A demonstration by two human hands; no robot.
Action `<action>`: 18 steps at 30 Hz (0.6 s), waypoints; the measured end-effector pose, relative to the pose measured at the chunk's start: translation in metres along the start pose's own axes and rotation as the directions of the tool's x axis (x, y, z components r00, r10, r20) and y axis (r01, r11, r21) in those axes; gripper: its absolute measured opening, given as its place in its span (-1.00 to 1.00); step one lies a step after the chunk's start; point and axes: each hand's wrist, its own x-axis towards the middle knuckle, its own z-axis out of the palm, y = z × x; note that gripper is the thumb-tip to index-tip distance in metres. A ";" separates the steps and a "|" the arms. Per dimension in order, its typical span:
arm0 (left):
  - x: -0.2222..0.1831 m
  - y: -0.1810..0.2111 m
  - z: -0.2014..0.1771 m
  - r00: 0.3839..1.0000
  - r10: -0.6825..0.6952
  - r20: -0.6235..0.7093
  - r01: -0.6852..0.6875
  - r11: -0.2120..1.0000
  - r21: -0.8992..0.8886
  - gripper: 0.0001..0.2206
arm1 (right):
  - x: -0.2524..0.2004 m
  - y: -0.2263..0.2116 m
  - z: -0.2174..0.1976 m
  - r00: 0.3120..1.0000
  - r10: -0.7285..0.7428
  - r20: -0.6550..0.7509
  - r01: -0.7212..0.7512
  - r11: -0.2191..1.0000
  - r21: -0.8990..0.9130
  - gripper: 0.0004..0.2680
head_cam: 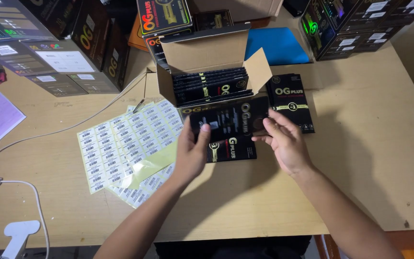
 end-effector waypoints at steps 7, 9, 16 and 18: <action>0.017 0.022 -0.016 0.994 -0.025 0.108 0.023 1.000 0.014 -0.83 | 0.010 0.007 -0.007 0.998 0.051 0.039 -0.049 0.998 -0.050 -0.82; 0.016 0.021 -0.016 0.988 -0.035 0.148 0.034 0.999 0.006 -0.84 | 0.009 0.003 -0.006 0.997 0.073 0.015 -0.073 0.997 -0.024 -0.84; 0.009 -0.022 -0.020 0.943 -0.092 0.319 0.102 0.995 -0.014 -0.60 | 0.007 -0.007 -0.008 0.927 -0.375 0.017 0.335 0.806 -0.488 -0.88; 0.011 -0.030 -0.022 0.949 -0.124 0.291 0.123 0.992 0.022 -0.74 | -0.003 -0.014 0.001 0.887 -0.457 0.070 0.415 0.721 -0.555 -0.90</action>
